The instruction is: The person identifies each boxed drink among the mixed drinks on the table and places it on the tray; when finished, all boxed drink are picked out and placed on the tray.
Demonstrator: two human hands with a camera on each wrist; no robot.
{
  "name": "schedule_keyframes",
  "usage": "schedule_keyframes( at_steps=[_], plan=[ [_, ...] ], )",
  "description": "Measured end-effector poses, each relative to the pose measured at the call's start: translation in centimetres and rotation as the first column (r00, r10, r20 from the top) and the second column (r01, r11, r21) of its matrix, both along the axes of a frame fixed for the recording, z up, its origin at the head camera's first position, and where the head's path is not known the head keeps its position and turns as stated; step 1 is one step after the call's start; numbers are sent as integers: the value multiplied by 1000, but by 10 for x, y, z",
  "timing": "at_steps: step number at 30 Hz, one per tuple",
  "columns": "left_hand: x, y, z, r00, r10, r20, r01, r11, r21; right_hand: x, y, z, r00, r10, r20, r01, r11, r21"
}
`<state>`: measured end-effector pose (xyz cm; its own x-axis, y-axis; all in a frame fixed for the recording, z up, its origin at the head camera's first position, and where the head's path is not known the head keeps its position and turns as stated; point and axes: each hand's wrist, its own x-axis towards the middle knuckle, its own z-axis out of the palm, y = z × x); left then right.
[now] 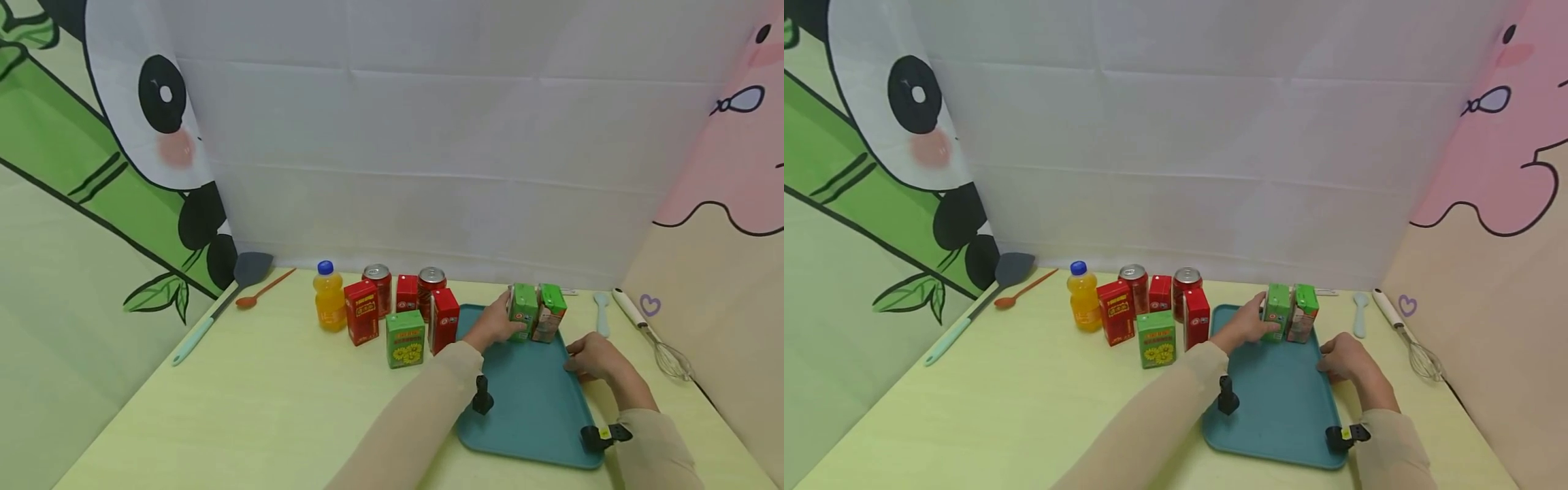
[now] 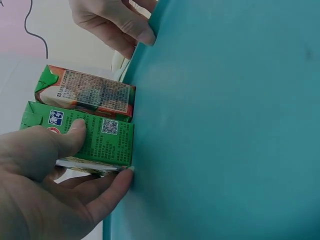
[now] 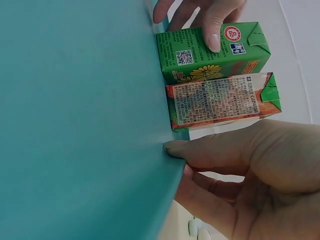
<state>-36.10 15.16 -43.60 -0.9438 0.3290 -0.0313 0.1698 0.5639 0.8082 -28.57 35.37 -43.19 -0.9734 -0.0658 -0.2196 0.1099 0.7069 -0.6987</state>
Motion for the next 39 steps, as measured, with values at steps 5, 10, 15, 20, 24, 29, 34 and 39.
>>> schedule_keyframes(
  at_steps=[5, 10, 15, 20, 24, 29, 34, 39],
  plan=[
    [1, 1, 5, 999, 31, 14, -31, 999, 7, 0, -1, 1, 1000, 0, -3, 0, 1000, 1],
    [0, 1, 4, 999, 29, 27, -29, 999, 30, 0, -1, 0, 1000, 2, -3, -2, 1000, -1],
    [-3, 0, 1, 999, 29, 28, -29, 999, 26, -1, -3, -1, 1000, -4, -2, 4, 1000, -3],
    [-4, 0, 1, 998, 28, 49, -30, 999, 32, -1, -3, -1, 1000, -9, 4, 9, 1000, 0],
    [-3, 1, 0, 998, 26, 51, -26, 1000, -2, 0, 0, -1, 1000, -5, 10, 5, 1000, -5],
    [-1, -4, -3, 989, 41, 145, -42, 999, 4, -1, -1, 1, 1000, -5, 10, 5, 1000, -6],
    [7, -8, 2, 976, 47, 214, -51, 999, 12, -3, -3, 0, 1000, 13, -2, -13, 1000, -11],
    [24, -14, 16, 979, 3, 205, 10, 998, -61, -1, 1, 0, 1000, 25, 9, -25, 1000, 5]
  ],
)
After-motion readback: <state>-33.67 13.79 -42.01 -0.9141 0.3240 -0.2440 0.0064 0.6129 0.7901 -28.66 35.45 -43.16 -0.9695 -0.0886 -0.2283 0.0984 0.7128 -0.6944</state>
